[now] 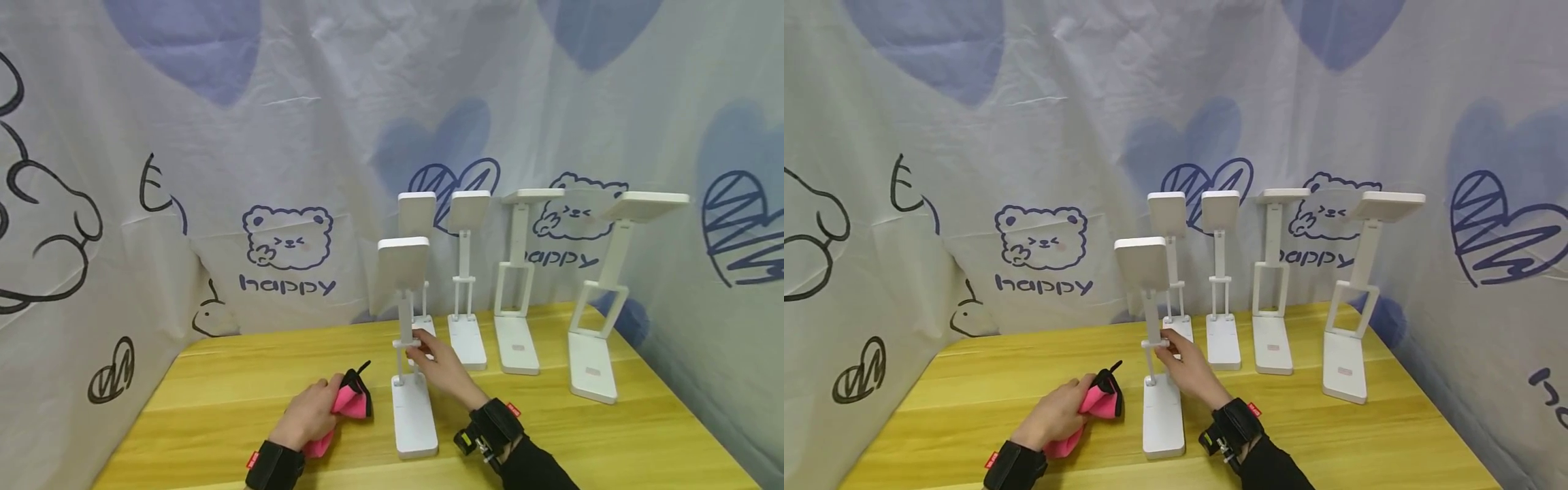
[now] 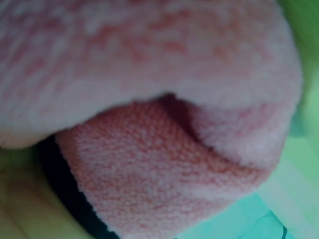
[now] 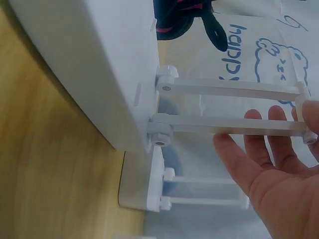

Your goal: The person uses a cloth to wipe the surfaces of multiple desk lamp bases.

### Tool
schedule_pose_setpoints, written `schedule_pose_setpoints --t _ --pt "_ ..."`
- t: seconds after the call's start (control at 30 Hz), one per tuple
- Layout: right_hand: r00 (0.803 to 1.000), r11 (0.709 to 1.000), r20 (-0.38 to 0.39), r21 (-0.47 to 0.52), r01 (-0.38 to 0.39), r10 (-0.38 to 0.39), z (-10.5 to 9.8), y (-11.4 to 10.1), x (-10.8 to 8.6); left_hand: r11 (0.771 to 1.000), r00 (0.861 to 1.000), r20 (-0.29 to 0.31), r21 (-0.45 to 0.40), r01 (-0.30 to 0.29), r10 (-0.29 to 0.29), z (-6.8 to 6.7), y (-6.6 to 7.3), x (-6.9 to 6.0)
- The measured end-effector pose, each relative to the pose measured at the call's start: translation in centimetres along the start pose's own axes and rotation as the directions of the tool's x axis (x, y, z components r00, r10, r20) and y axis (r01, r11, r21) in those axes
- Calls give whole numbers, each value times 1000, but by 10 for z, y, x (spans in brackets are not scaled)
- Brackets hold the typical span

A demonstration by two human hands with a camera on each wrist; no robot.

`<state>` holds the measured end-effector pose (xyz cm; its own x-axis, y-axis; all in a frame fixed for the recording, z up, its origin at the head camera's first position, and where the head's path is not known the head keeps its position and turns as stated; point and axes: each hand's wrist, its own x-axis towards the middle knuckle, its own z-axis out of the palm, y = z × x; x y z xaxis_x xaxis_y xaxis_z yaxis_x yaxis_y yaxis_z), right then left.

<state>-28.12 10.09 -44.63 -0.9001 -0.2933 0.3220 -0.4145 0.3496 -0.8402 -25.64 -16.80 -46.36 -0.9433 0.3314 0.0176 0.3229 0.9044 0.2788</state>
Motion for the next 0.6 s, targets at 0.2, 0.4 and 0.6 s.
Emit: schedule_pose_setpoints --t 0.2,0.4,0.6 --pt "999 999 -39 -35 -17 16 -10 3 -11 998 1000 4 58 2 -2 5 2 0" --pt "998 998 -54 -63 -25 21 -20 4 -14 996 1000 9 93 7 -8 5 7 2" --pt "997 996 -66 -79 -34 29 -28 5 -16 999 1000 24 54 -3 2 4 10 3"
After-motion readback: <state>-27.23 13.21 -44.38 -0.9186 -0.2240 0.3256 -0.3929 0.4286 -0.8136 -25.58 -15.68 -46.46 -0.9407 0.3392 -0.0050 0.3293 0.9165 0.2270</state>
